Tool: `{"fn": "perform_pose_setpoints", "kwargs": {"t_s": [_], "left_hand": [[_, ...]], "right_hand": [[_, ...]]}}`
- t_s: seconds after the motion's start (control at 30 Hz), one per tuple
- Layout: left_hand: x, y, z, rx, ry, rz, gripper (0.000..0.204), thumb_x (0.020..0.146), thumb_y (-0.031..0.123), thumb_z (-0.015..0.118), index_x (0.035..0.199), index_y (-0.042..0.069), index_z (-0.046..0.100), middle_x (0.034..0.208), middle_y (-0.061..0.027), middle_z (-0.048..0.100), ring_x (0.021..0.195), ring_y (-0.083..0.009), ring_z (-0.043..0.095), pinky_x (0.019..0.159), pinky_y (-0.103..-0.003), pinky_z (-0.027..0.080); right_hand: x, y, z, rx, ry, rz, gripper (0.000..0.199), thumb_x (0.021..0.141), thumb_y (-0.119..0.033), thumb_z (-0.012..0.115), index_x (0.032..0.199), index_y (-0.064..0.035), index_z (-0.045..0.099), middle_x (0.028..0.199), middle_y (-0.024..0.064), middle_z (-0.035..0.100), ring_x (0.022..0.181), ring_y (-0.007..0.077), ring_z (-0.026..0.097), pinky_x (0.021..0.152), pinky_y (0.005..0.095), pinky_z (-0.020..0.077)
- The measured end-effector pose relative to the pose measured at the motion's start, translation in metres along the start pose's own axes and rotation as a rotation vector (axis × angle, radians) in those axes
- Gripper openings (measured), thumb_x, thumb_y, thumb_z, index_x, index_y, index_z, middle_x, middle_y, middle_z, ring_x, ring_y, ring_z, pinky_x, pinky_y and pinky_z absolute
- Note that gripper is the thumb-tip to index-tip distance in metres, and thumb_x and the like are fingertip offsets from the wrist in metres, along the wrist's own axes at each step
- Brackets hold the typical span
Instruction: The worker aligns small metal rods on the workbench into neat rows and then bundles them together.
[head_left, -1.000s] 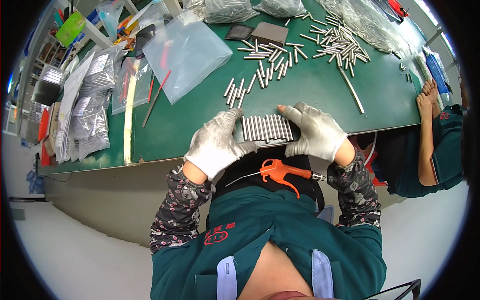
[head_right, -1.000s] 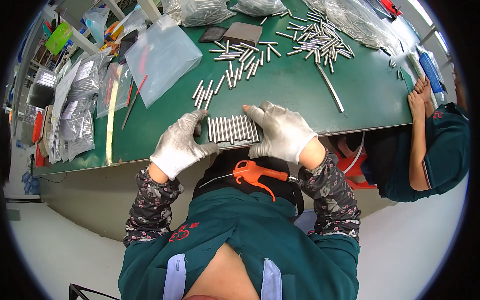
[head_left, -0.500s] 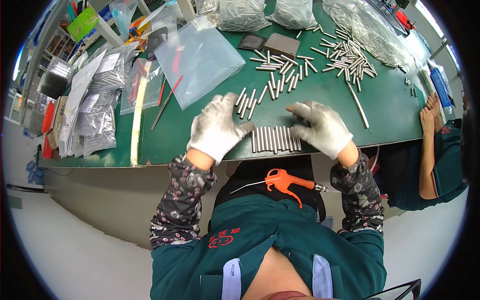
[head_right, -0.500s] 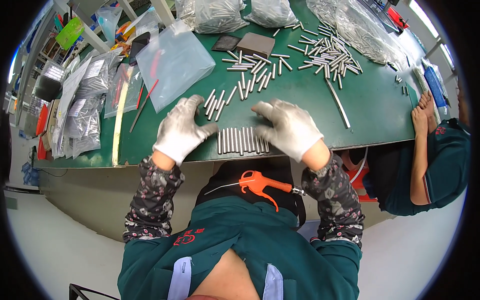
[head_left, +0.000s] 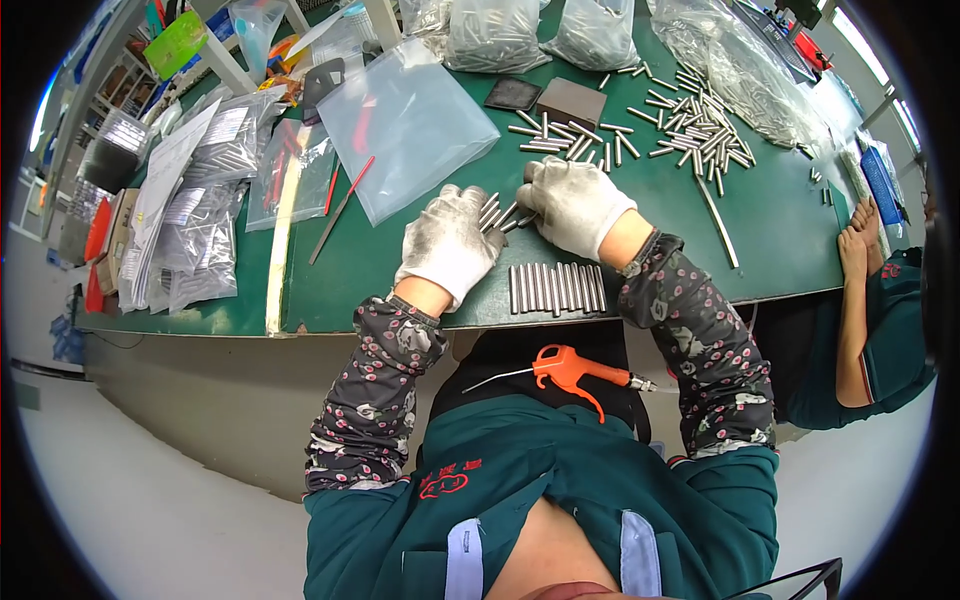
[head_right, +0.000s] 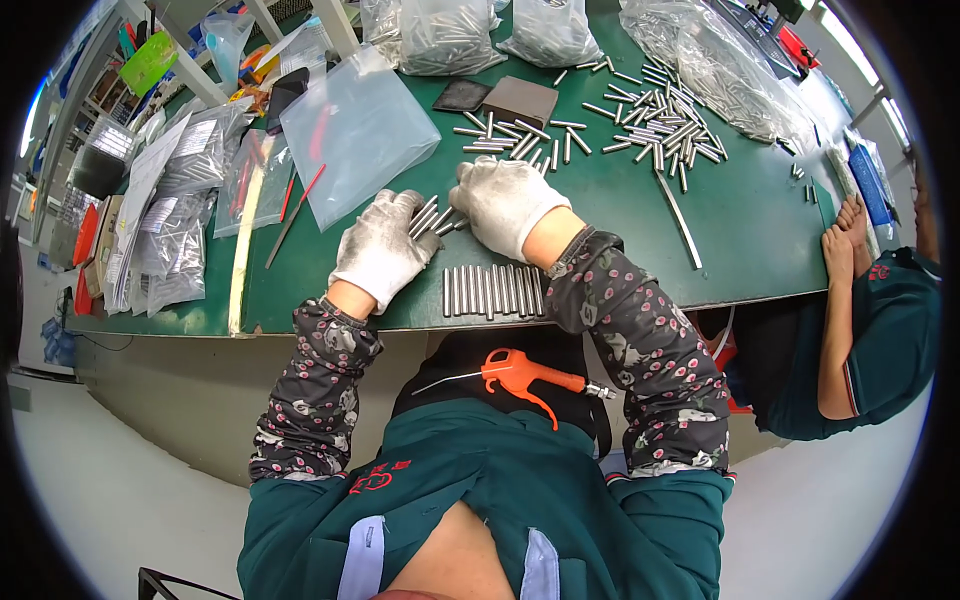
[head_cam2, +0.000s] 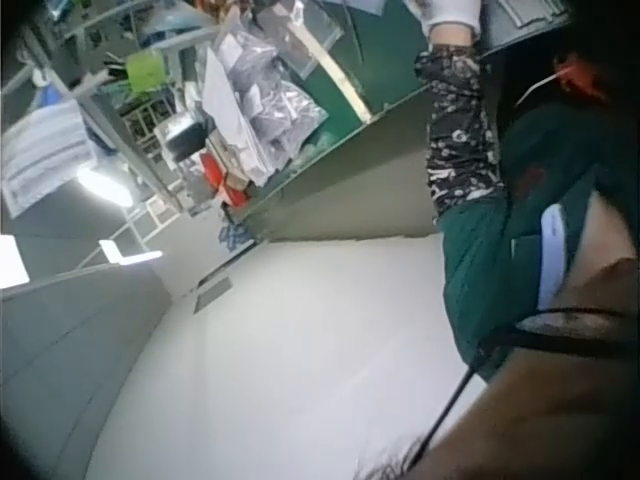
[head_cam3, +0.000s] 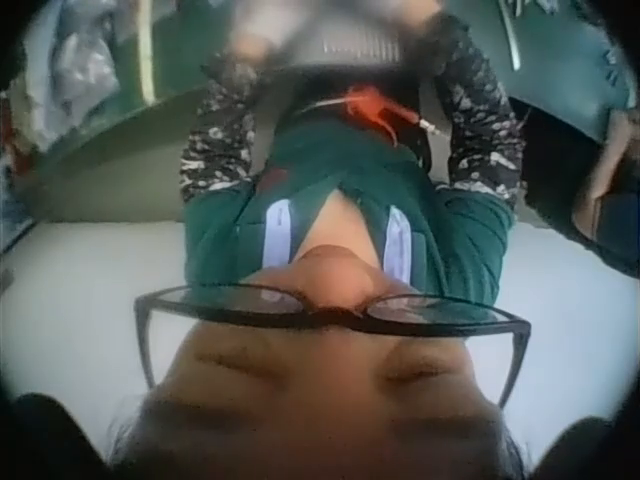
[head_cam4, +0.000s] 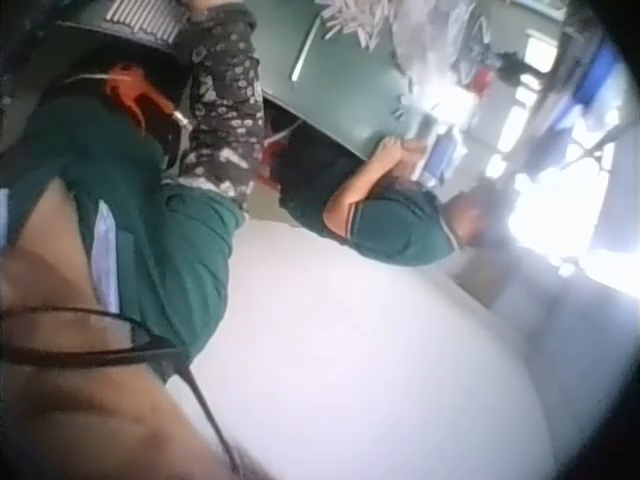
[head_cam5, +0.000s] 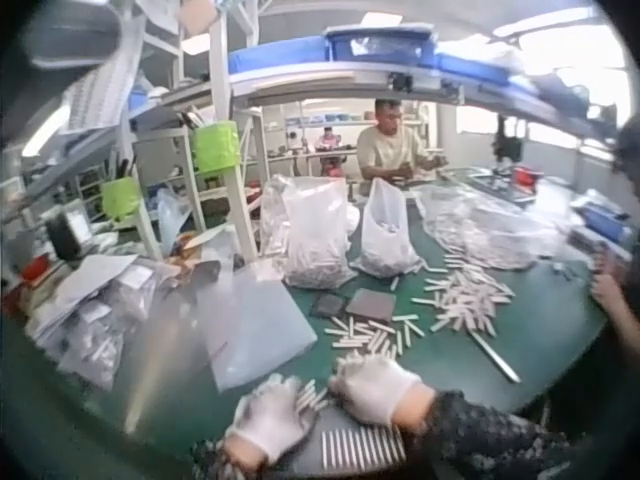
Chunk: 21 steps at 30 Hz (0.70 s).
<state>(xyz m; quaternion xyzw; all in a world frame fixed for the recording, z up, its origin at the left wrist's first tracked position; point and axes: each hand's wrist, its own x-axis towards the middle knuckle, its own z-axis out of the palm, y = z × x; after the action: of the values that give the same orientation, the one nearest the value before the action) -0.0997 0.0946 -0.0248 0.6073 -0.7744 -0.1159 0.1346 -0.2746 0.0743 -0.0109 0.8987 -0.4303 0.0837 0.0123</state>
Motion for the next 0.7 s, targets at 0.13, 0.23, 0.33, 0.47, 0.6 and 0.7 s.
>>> {"fn": "perform_pose_setpoints", "kwargs": {"t_s": [0.13,0.23,0.33,0.47,0.6,0.7], "left_hand": [[-0.005,-0.01,-0.002,0.009,-0.007,0.088,0.039,0.069,0.022,0.068,0.105,0.009,0.058,0.101,-0.0128,0.056,0.096,-0.0312,0.058,0.08,-0.041,0.049],[-0.005,-0.013,-0.004,0.003,-0.037,0.12,0.042,0.068,0.022,0.069,0.107,0.01,0.058,0.102,-0.0126,0.055,0.097,-0.031,0.057,0.081,-0.04,0.048],[-0.005,-0.016,-0.006,-0.038,-0.06,0.128,0.044,0.067,0.022,0.07,0.108,0.011,0.058,0.103,-0.0123,0.055,0.097,-0.0311,0.057,0.082,-0.039,0.048],[-0.005,-0.014,-0.008,-0.042,-0.053,0.121,0.043,0.067,0.022,0.071,0.108,0.013,0.059,0.104,-0.0121,0.055,0.097,-0.0311,0.057,0.082,-0.039,0.048],[-0.004,-0.015,-0.004,-0.042,-0.039,0.122,0.04,0.068,0.021,0.07,0.106,0.012,0.059,0.104,-0.0114,0.055,0.097,-0.0308,0.057,0.082,-0.039,0.048],[-0.001,-0.019,-0.004,-0.033,-0.041,0.156,0.037,0.068,0.02,0.068,0.103,0.011,0.06,0.101,-0.0109,0.056,0.095,-0.0308,0.058,0.081,-0.039,0.048]], "right_hand": [[0.003,-0.005,-0.004,0.083,-0.007,-0.035,0.015,0.076,-0.012,0.054,0.086,-0.0061,0.064,0.088,0.0132,0.059,0.086,0.0297,0.061,0.073,0.0391,0.05],[0.006,-0.004,0.006,0.021,-0.012,-0.075,0.016,0.075,-0.011,0.054,0.087,-0.0062,0.063,0.088,0.0133,0.06,0.086,0.0301,0.061,0.073,0.0392,0.0501],[0.007,-0.003,0.008,0.025,-0.032,-0.051,0.014,0.072,-0.011,0.055,0.083,-0.0067,0.063,0.086,0.0125,0.059,0.087,0.0298,0.06,0.073,0.0394,0.0493],[0.003,-0.007,0.001,0.012,-0.072,0.029,0.012,0.069,-0.013,0.056,0.077,-0.0068,0.062,0.082,0.0125,0.059,0.084,0.0298,0.059,0.072,0.0398,0.0487],[-0.025,-0.01,-0.025,0.182,-0.06,0.392,0.014,0.069,-0.016,0.054,0.076,-0.0063,0.063,0.084,0.0146,0.062,0.083,0.0332,0.061,0.074,0.0429,0.0481],[-0.052,0.0,-0.033,0.224,-0.126,0.584,0.019,0.069,-0.018,0.055,0.081,-0.0082,0.065,0.08,0.0165,0.064,0.079,0.0349,0.062,0.073,0.0426,0.0479]]}}
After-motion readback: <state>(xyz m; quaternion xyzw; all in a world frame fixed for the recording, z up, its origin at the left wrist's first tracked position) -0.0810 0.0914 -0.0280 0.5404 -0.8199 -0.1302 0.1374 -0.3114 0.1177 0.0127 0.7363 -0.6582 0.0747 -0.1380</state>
